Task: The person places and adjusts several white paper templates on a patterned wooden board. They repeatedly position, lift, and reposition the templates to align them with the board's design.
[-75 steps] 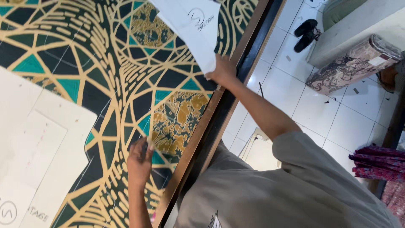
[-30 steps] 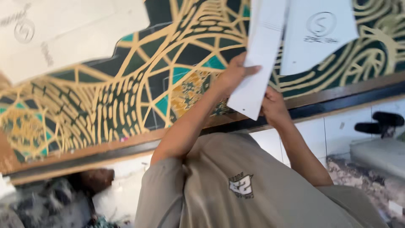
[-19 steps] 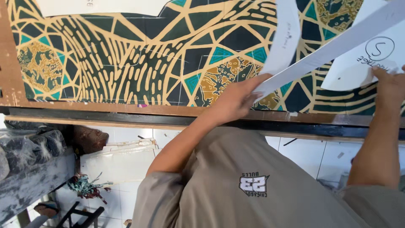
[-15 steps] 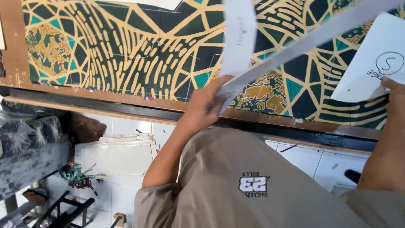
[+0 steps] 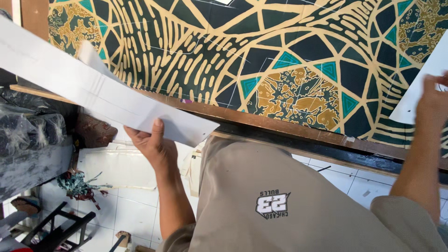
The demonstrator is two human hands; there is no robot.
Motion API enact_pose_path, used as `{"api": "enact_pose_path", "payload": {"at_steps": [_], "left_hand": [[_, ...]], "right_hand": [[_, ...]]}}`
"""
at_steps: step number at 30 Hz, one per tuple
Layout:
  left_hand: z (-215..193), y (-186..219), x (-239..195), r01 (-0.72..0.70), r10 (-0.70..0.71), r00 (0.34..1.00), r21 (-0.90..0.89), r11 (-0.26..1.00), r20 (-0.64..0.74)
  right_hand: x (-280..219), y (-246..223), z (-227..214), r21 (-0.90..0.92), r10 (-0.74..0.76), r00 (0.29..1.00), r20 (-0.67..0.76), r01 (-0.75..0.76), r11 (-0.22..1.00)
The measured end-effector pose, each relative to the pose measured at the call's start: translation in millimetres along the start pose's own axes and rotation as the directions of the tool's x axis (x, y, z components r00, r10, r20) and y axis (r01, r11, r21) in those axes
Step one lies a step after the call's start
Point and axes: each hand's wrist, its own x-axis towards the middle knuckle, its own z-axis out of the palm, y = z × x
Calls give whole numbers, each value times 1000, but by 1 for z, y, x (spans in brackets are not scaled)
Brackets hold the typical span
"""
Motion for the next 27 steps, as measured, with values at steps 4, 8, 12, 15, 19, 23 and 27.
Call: {"api": "enact_pose_path", "payload": {"at_steps": [4, 8, 12, 15, 19, 23, 27], "left_hand": [[14, -23, 14, 129, -127, 992, -109, 986, 25], [13, -29, 38, 274, -245, 956, -193, 942, 163], [-22, -22, 84, 311, -266, 932, -166, 936, 248], [-63, -21, 123, 363, -314, 888, -95, 927, 335], [-123, -33, 174, 306, -337, 879, 145, 941, 337], [-179, -22, 214, -70, -95, 918, 392, 918, 385], [-201, 3, 258, -214, 124, 962, 389, 896, 244]], "right_hand": [[-102, -112, 123, -2, 58, 820, 569, -69, 998], [-189, -222, 229, 748, -681, 496, 538, 92, 658], [-227, -278, 278, 454, -228, 440, 868, -521, 723], [-237, -296, 307, 498, -245, 474, 846, -537, 681], [-246, -298, 339, 509, -164, 558, 814, -548, 664], [-233, -274, 335, 580, -45, 659, 751, -625, 523], [-217, -241, 320, 494, 132, 679, 723, -640, 588]]}}
